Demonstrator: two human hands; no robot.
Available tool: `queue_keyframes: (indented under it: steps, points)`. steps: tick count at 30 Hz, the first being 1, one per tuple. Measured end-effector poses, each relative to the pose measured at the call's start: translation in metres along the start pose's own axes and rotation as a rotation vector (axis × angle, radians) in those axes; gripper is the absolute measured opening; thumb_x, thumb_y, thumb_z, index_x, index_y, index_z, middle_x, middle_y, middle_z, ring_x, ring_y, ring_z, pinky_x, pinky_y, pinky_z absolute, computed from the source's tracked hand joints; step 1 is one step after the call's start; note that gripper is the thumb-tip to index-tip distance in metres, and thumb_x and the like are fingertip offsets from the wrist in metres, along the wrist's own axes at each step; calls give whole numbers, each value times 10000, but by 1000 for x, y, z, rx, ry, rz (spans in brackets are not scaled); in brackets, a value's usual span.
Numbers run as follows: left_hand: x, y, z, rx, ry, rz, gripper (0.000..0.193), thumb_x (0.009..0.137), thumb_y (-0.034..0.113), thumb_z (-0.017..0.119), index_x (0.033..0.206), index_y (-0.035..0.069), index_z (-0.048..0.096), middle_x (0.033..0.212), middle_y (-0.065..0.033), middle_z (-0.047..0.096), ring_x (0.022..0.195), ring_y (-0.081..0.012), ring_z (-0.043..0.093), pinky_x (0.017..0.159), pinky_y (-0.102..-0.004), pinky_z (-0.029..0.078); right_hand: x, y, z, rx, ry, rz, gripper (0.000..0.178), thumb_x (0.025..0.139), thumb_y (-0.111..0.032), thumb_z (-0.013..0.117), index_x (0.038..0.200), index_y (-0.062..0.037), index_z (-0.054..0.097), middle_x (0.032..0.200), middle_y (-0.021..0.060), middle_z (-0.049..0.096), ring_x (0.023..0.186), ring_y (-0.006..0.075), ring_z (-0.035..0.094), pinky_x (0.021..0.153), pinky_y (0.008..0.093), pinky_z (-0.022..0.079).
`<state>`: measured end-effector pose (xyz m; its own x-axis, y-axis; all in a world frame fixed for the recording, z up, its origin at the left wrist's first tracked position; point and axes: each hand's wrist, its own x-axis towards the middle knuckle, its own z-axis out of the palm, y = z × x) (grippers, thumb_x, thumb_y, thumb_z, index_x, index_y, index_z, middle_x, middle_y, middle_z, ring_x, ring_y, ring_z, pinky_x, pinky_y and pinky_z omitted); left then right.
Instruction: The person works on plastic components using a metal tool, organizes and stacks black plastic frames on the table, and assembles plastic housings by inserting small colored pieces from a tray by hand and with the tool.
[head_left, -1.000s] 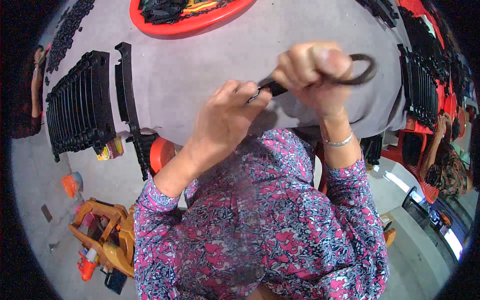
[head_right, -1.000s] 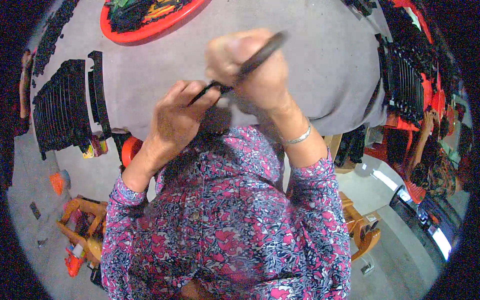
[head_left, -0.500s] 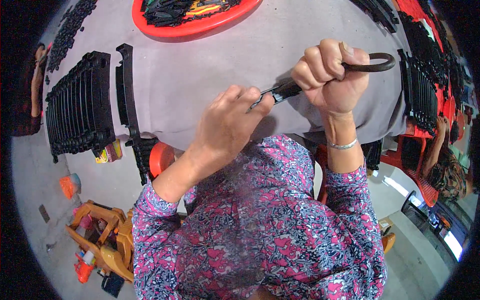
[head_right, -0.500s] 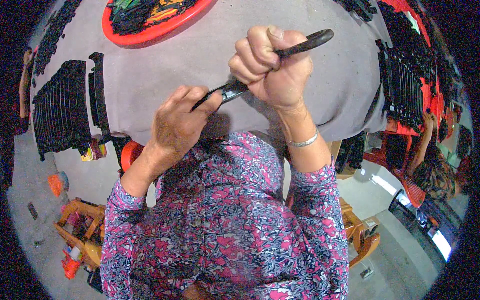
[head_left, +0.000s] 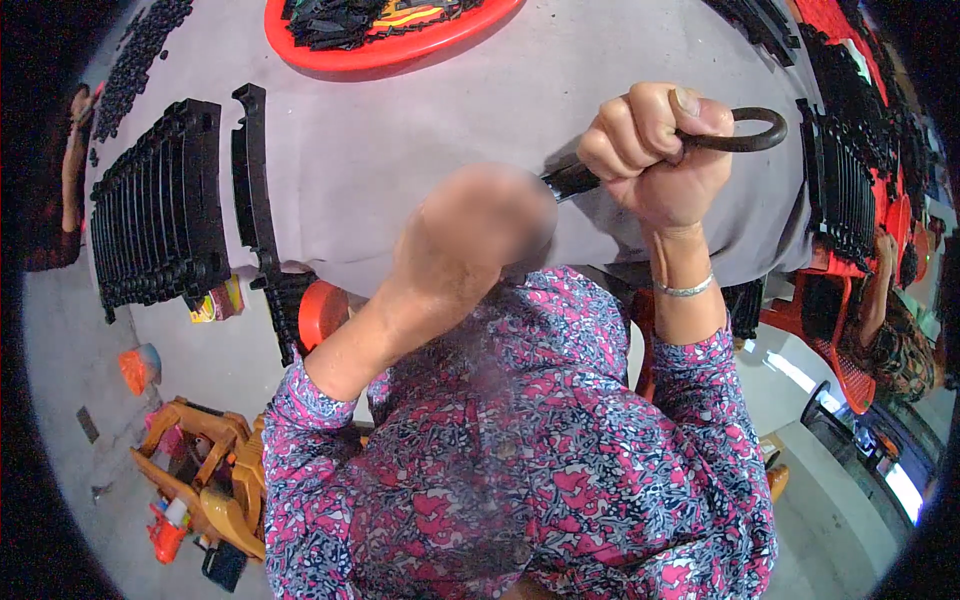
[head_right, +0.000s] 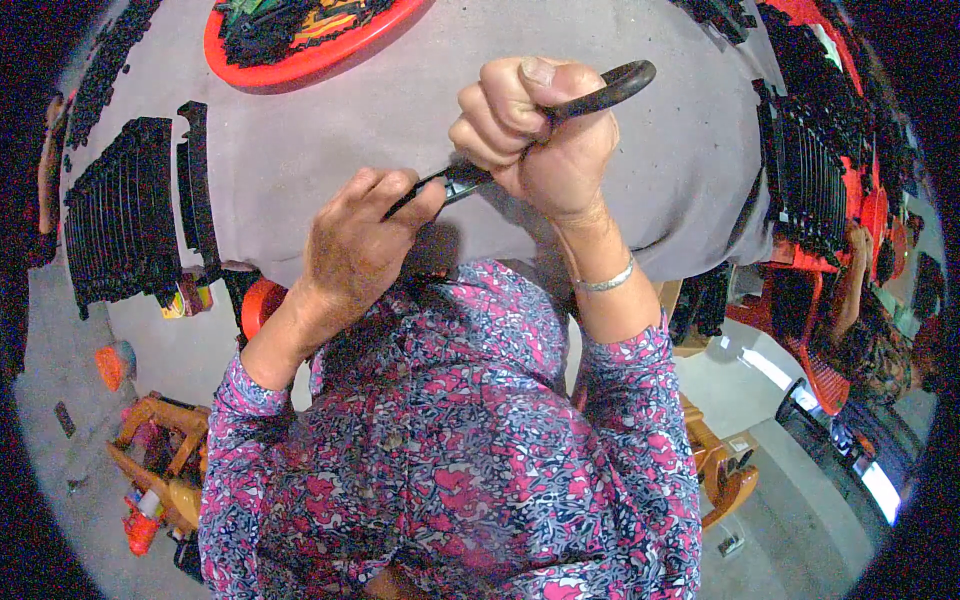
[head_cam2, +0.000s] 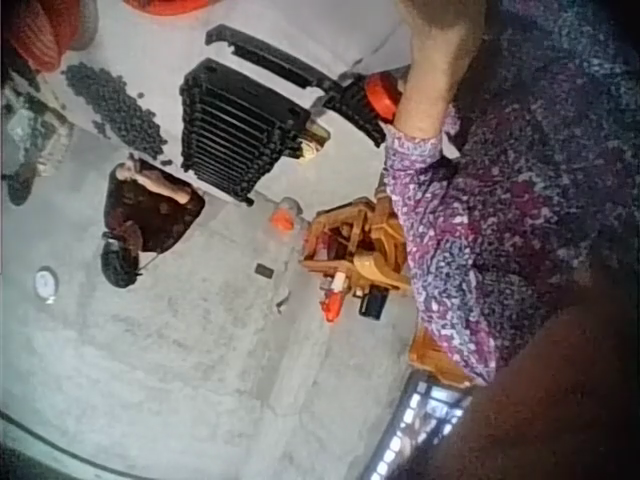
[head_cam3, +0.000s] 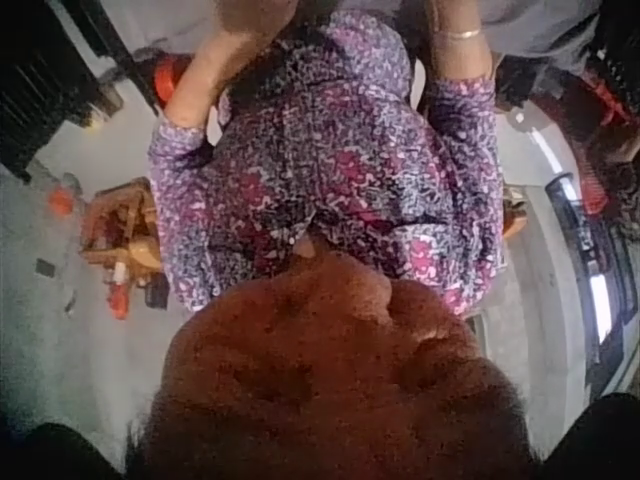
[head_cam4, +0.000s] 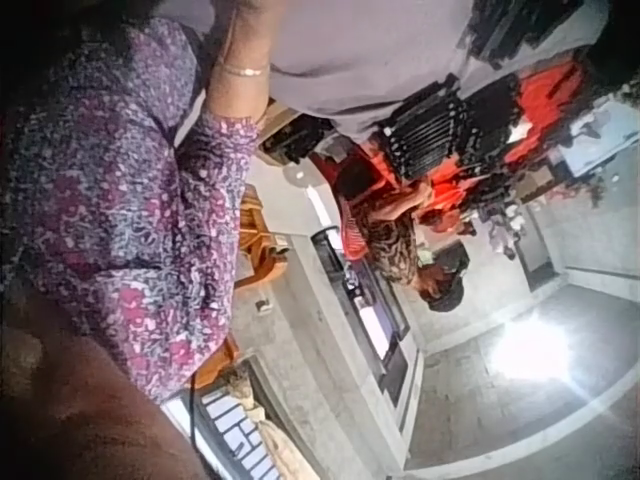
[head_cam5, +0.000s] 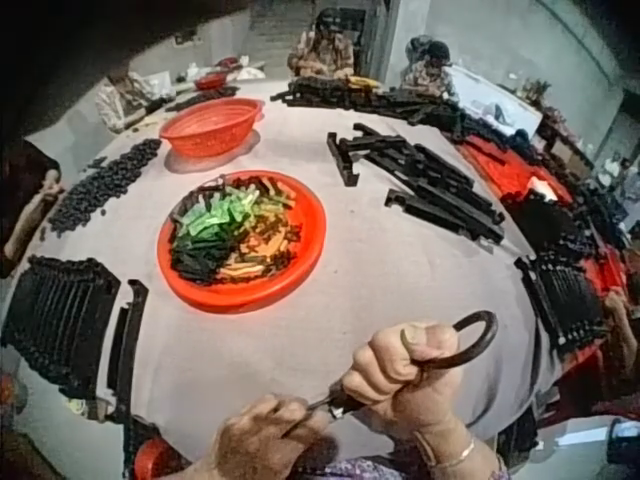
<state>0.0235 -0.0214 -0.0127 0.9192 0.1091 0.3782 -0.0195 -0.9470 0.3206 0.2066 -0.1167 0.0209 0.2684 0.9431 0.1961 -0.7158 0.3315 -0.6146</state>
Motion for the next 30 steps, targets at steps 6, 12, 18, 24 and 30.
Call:
queue_keyframes:
  steps: [6, 12, 18, 24, 30]
  points:
    - [-1, 2, -5, -2, -86, 8, 304, 786, 147, 565, 1085, 104, 591, 984, -37, 500, 923, -225, 529, 763, -353, 520, 0, 2, 1, -9, -16, -18, 422, 912, -343, 431, 563, -138, 311, 504, -46, 256, 454, 81, 166, 423, 279, 170]
    - [-1, 0, -1, 12, -58, 14, 309, 782, 129, 569, 1088, 94, 596, 980, -48, 517, 901, -233, 547, 759, -362, 519, 0, 2, -3, -35, -17, -38, 431, 923, -358, 424, 567, -140, 316, 506, -46, 257, 453, 81, 160, 424, 279, 166]
    - [0, 0, 0, -22, 57, -16, 232, 771, 110, 647, 1000, 145, 661, 922, -21, 588, 800, -213, 594, 654, -341, 528, 1, -1, -10, 71, -41, -48, 419, 919, -372, 429, 581, -143, 335, 509, -48, 253, 456, 83, 137, 431, 279, 157]
    - [1, 2, -4, -20, 19, -19, 267, 777, 112, 578, 1040, 92, 622, 947, -56, 561, 849, -237, 574, 708, -357, 522, -1, -6, -10, 44, -37, -49, 423, 926, -381, 424, 586, -144, 342, 512, -50, 262, 456, 83, 140, 435, 279, 162]
    - [5, 2, -2, 29, 63, -105, 256, 746, 109, 652, 1000, 140, 656, 914, -35, 592, 822, -222, 596, 690, -350, 532, -1, -9, -15, -35, -54, -127, 433, 925, -412, 435, 594, -144, 352, 518, -52, 268, 457, 84, 163, 438, 273, 176]
